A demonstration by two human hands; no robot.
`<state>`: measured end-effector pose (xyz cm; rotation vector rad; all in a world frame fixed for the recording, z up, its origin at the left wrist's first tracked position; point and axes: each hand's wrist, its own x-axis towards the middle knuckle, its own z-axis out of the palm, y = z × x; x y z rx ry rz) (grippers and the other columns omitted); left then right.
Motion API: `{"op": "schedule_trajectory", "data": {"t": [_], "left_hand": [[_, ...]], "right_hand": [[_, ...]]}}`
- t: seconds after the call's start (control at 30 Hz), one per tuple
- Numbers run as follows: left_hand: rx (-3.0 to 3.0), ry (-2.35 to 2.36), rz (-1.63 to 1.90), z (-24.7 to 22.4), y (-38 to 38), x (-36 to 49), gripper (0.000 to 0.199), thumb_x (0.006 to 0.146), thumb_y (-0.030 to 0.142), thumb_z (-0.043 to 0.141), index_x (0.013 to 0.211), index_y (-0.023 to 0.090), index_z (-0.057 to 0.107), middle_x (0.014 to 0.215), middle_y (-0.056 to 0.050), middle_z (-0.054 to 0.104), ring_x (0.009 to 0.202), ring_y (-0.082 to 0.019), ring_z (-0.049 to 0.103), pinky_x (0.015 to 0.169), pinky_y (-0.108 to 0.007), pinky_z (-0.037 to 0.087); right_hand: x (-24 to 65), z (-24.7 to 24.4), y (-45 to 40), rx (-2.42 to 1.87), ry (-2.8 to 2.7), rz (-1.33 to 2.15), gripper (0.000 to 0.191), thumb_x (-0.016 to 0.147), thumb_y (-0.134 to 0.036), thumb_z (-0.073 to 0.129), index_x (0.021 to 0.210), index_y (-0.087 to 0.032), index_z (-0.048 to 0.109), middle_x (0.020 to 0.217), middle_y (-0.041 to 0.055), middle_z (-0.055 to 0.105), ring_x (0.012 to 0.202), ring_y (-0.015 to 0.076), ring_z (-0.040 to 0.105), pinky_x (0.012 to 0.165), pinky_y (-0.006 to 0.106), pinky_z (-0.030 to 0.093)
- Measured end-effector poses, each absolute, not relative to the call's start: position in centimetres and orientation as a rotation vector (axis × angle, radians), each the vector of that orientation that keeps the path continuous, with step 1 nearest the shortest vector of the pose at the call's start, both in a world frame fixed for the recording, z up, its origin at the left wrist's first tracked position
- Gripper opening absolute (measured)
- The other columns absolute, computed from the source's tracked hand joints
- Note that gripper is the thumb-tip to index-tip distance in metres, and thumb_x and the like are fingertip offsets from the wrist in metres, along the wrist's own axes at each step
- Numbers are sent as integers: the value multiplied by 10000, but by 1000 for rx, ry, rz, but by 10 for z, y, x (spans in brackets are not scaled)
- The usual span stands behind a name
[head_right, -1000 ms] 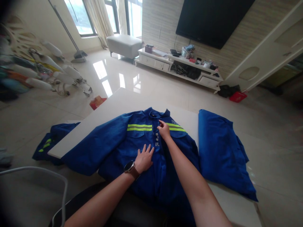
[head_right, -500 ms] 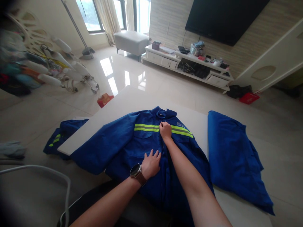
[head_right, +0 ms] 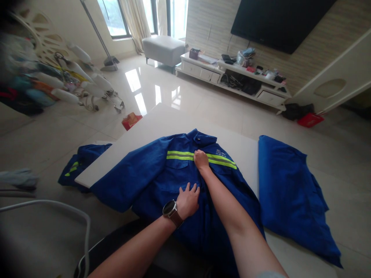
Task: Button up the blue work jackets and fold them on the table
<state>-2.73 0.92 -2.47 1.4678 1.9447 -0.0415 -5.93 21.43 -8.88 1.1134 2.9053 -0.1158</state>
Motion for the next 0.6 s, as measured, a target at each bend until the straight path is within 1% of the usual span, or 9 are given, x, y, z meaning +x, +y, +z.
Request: {"op": "schedule_trajectory", "data": {"t": [0.13,0.27,0.37,0.43,0.5,0.53,0.6], "left_hand": [[1458,1953,-29,-26,9,-27,730,937,302,530,1629,196,322,1706,-81,252,1567,-408,194,1174,-710,315],[1443,1957,1,-25,8,-27,701,941,280,521,1619,241,346,1703,-84,266,1566,-404,204,1155,-726,328],[1456,1964,13,-21,8,-27,674,948,264,502,1609,243,368,1693,-106,290,1560,-411,221,1130,-745,342],[1464,1960,14,-18,8,-29,667,947,254,501,1603,252,379,1685,-115,310,1553,-414,240,1116,-746,358],[1465,1949,23,-17,8,-30,673,944,259,510,1603,277,375,1683,-113,317,1554,-412,238,1102,-751,367],[1457,1961,26,-18,7,-30,680,941,272,523,1603,295,373,1687,-109,307,1560,-421,214,1096,-769,354],[1396,2034,12,-22,6,-31,709,926,326,570,1606,330,367,1708,-102,251,1562,-477,132,1062,-837,304]], "right_hand": [[-62,-86,216,1071,2881,-94,349,1045,-152,378,1066,-80,720,1078,185,674,1001,232,649,897,289,483],[-60,-83,214,966,2884,-124,357,999,-62,370,1107,-66,711,1120,216,664,1057,252,624,912,307,505],[-66,-80,206,908,2879,-173,334,948,-18,421,1079,-61,725,1120,236,665,1069,269,616,907,326,522],[-71,-77,203,910,2872,-212,288,928,-20,471,1043,-50,733,1105,243,669,1054,274,624,906,335,527],[-70,-68,208,933,2872,-262,226,937,-74,536,1042,-63,736,1099,215,680,1037,254,633,924,318,520],[-63,-61,214,954,2877,-289,211,951,-119,564,1072,-84,733,1118,187,684,1045,235,632,946,298,508],[-34,-42,233,1049,2893,-323,251,987,-205,574,1193,-136,700,1207,132,673,1107,196,612,1003,263,469]]}}
